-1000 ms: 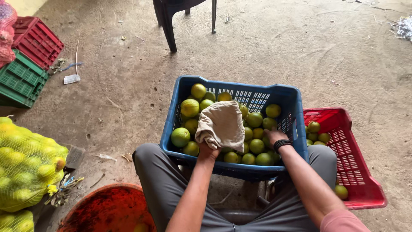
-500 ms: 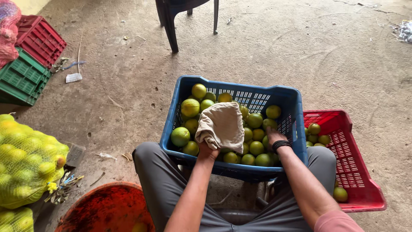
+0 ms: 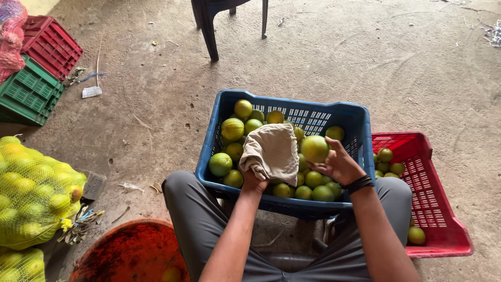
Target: The person sits cross-legged and wipes green citrus fruits one by one with a cloth, then places them into a red crate. The person repeats this process for multiple fruits from a blue crate.
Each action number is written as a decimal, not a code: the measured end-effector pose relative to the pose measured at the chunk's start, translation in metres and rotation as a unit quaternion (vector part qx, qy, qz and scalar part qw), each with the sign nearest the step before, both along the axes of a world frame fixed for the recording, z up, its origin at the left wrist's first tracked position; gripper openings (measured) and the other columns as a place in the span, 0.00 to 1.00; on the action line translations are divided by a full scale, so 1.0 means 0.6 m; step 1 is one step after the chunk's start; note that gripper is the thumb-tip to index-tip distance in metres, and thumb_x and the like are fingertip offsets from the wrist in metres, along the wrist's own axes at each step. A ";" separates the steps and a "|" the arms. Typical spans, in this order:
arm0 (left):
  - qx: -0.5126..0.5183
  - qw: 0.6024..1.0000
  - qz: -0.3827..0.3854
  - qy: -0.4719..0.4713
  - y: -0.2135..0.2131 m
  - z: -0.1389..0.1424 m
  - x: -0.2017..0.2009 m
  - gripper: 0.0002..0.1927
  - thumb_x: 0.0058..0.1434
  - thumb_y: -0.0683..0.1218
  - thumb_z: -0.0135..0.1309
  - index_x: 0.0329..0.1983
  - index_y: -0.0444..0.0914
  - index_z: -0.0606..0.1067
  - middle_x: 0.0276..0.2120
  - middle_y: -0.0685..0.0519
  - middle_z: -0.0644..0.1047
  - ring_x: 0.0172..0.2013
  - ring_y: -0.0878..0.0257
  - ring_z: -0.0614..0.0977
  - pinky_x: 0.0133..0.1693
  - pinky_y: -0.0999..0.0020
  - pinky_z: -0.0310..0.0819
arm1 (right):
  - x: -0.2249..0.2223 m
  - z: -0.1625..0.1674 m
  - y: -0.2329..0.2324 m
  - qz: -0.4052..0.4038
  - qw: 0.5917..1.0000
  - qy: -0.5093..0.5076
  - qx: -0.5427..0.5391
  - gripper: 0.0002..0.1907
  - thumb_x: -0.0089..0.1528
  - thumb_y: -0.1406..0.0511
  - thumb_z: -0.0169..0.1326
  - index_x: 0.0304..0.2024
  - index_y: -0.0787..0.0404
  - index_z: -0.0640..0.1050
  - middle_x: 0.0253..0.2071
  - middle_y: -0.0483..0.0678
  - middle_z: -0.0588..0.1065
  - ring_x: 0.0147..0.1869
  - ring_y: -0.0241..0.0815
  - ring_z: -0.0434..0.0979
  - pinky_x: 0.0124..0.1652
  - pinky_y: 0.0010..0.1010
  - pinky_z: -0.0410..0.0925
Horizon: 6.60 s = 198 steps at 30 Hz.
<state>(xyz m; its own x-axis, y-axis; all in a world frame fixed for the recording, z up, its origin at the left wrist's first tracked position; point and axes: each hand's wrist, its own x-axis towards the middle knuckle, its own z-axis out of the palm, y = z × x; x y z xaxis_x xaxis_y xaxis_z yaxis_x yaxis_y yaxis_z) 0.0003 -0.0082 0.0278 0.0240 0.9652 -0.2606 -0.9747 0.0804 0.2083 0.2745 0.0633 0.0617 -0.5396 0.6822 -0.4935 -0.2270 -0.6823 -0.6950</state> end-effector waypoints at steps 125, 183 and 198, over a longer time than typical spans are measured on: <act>0.116 0.985 0.037 0.121 -0.014 0.029 0.005 0.26 0.73 0.57 0.35 0.64 0.37 0.68 0.56 0.45 0.75 0.54 0.52 0.80 0.56 0.51 0.77 | -0.210 0.089 -0.113 0.053 0.674 -0.592 0.439 0.34 0.59 0.38 0.59 0.37 0.62 0.77 0.34 0.52 0.80 0.39 0.48 0.82 0.40 0.38 0.72; 0.107 0.994 0.005 -0.020 0.000 -0.020 0.008 0.25 0.65 0.53 0.50 0.60 0.35 0.69 0.51 0.46 0.76 0.51 0.57 0.79 0.55 0.56 0.76 | -0.165 0.068 -0.146 -0.093 0.558 -0.413 0.713 0.38 0.50 0.59 0.71 0.62 0.56 0.73 0.62 0.49 0.71 0.65 0.54 0.72 0.60 0.46 0.69; 0.058 0.992 -0.097 -0.061 0.010 -0.090 0.002 0.29 0.69 0.66 0.35 0.57 0.41 0.72 0.51 0.50 0.77 0.50 0.56 0.81 0.50 0.58 0.80 | -0.171 0.067 -0.109 -0.028 0.618 -0.570 0.542 0.19 0.60 0.48 0.63 0.38 0.56 0.82 0.38 0.43 0.82 0.53 0.42 0.75 0.59 0.46 0.62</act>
